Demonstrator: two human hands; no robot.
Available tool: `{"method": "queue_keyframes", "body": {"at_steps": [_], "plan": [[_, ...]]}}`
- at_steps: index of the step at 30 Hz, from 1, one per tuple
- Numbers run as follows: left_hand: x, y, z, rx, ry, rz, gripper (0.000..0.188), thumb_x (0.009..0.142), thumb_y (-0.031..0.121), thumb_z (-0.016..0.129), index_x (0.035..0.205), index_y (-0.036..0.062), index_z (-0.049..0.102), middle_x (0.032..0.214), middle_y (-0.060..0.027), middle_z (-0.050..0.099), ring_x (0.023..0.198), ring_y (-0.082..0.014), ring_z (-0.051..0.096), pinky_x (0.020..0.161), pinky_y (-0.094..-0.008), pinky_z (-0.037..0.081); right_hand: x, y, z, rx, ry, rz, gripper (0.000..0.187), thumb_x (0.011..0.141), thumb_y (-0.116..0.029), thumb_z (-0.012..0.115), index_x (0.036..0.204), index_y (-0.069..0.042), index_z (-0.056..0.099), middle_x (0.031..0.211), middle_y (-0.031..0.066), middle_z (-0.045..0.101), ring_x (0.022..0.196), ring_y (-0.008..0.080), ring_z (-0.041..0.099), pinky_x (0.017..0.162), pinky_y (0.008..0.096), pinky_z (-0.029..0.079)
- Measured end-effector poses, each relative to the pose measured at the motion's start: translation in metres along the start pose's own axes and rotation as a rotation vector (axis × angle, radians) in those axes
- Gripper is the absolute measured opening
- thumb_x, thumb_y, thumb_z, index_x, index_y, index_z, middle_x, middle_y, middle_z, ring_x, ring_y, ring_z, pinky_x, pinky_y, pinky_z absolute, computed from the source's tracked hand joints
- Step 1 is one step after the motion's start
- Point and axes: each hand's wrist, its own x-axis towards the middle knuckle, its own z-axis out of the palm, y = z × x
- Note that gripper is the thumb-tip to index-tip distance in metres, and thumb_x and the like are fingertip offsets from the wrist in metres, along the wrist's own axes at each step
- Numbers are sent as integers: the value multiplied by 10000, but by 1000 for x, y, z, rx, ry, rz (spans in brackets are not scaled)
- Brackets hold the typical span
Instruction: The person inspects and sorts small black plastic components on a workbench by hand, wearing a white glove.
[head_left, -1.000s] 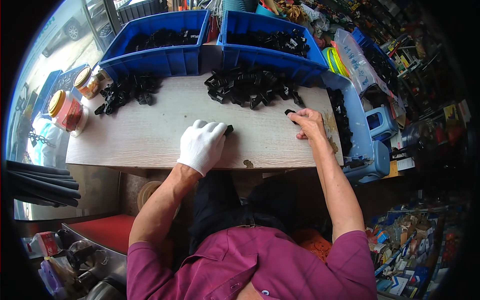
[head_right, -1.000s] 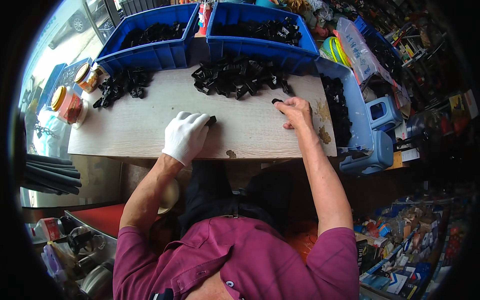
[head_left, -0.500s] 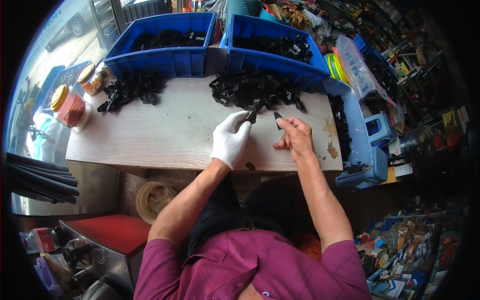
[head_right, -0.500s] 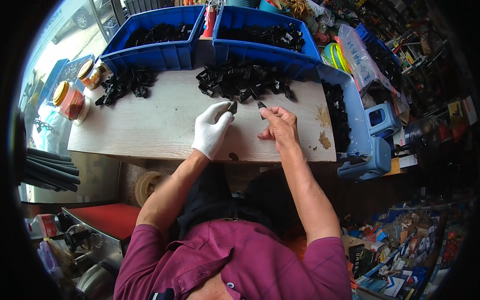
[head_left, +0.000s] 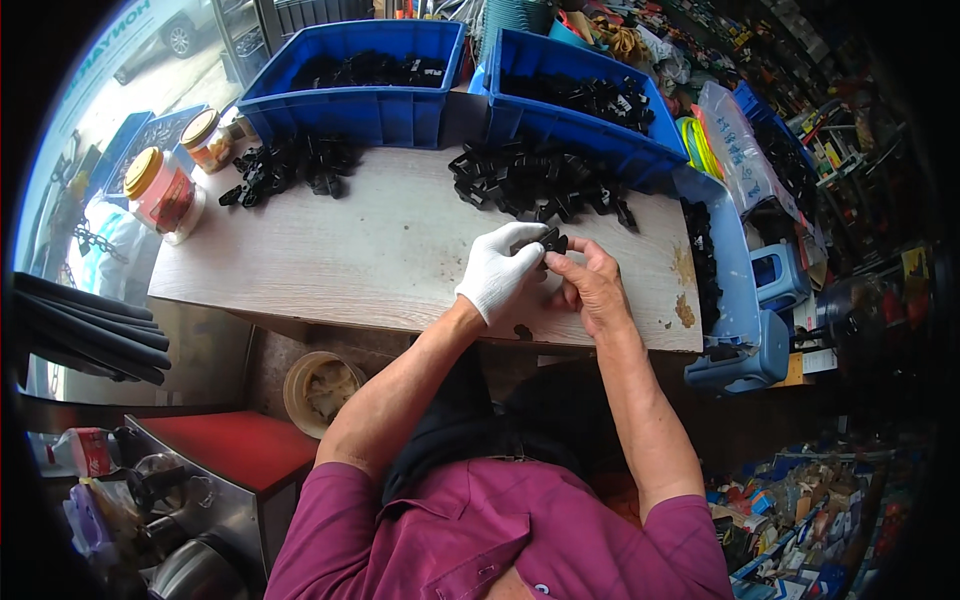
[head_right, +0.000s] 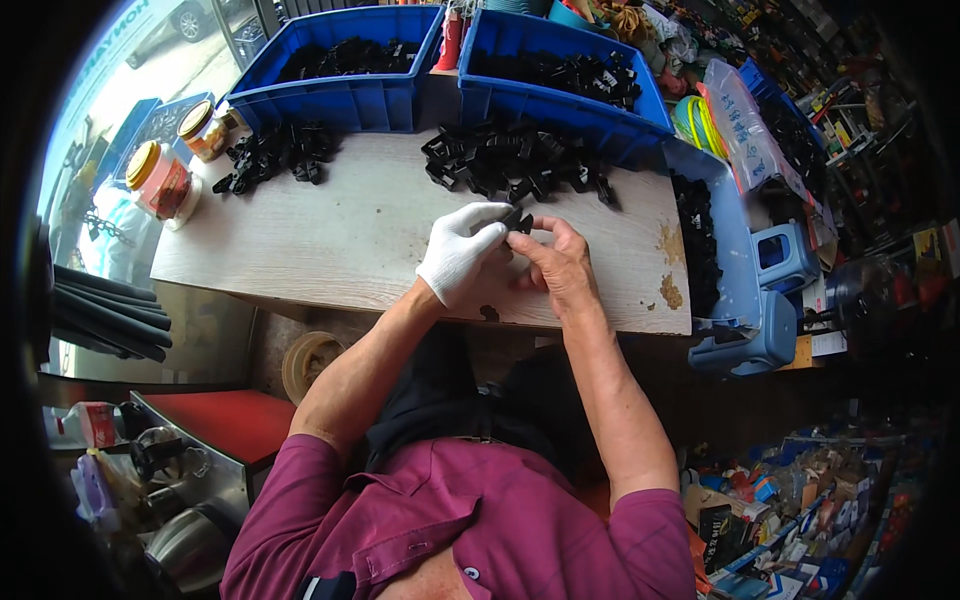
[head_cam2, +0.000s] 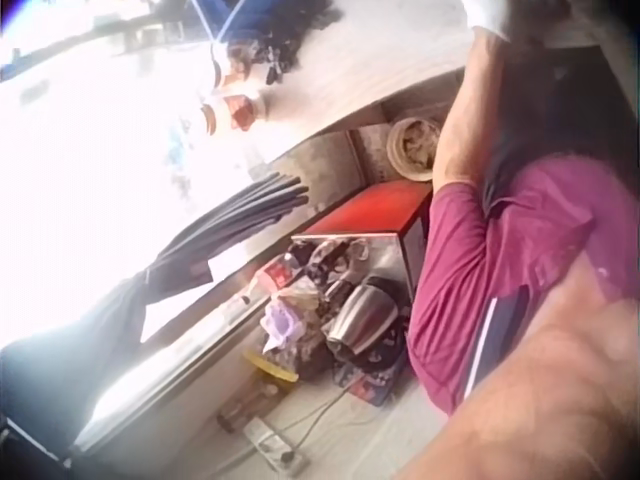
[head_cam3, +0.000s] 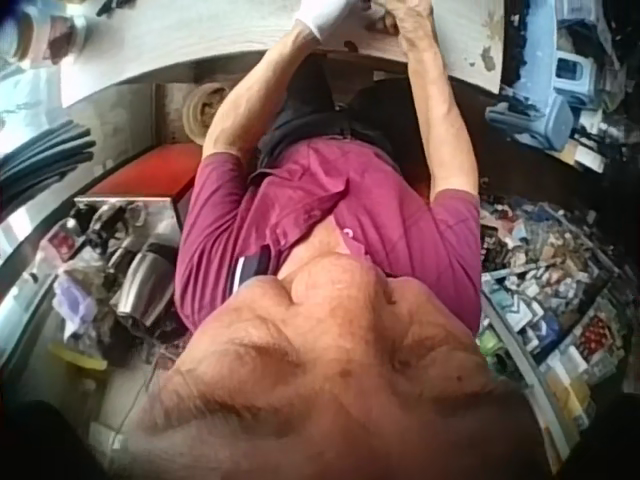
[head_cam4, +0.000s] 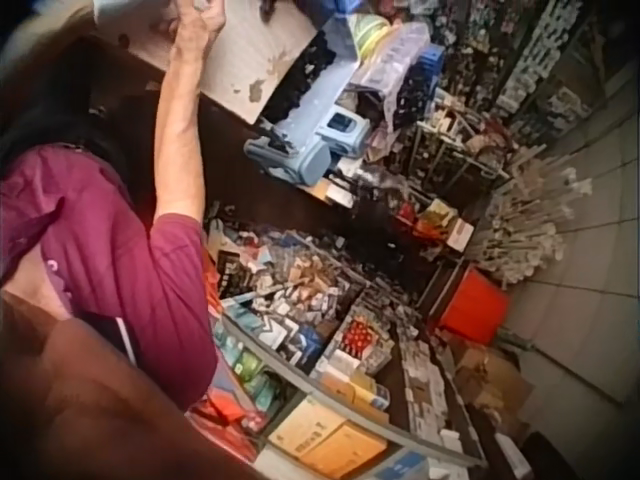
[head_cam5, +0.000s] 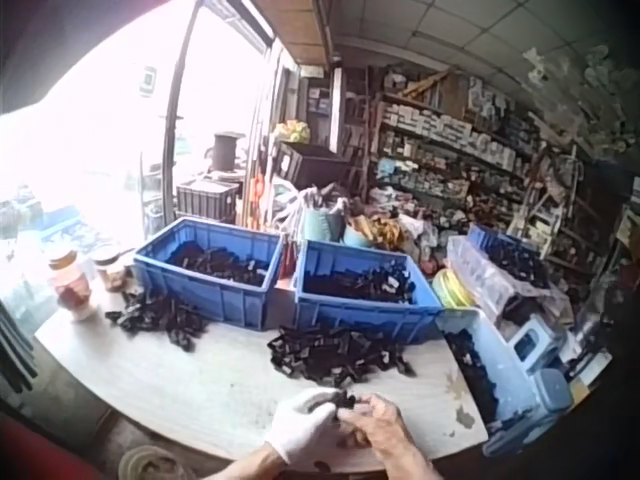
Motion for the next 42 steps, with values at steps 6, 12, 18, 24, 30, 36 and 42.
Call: {"method": "queue_keyframes", "body": {"at_steps": [6,12,18,24,30,36,42], "plan": [[0,-4,-18,557,16,328,280,905,37,662,1179,-6,706,1066,-176,740,963,-268,736,847,-345,574,7,1,-2,-136,-111,43,433,824,-159,852,1141,56,651,631,14,629,426,50,422,429,242,449],[-3,-3,-21,788,-58,490,232,892,65,631,1107,62,718,1045,-175,715,972,-398,690,854,-447,559,6,-2,6,-237,-40,105,357,819,-68,812,1137,13,673,623,21,618,436,81,497,430,253,462],[2,1,-27,923,-99,538,243,892,55,642,1120,72,724,1046,-154,714,993,-384,678,854,-429,557,3,-9,12,-295,6,109,369,825,-35,779,1170,35,667,613,10,602,445,82,501,445,281,507],[4,-2,-29,913,-151,584,250,901,51,643,1136,74,725,1067,-144,713,989,-381,681,856,-428,559,1,-6,14,-262,7,108,391,823,-7,738,1204,32,665,598,-12,565,443,77,502,441,284,510],[5,-2,-24,1112,-265,685,267,851,92,644,1099,121,740,1030,-75,709,963,-334,666,847,-419,550,4,0,7,-307,-10,118,348,817,14,711,1165,23,687,622,3,589,446,88,507,457,294,509],[-7,7,-23,1290,-195,775,405,792,145,665,1196,138,690,1119,-36,704,967,-274,670,770,-409,529,5,-8,10,-366,-37,115,318,825,13,694,1143,12,694,637,4,593,462,95,516,463,289,492],[-15,1,-25,1409,-158,769,278,809,217,669,1083,166,665,1069,7,674,1031,-237,642,785,-415,514,5,-8,11,-384,-68,138,345,816,29,696,1161,19,675,607,-21,561,441,92,502,454,305,509]]}}
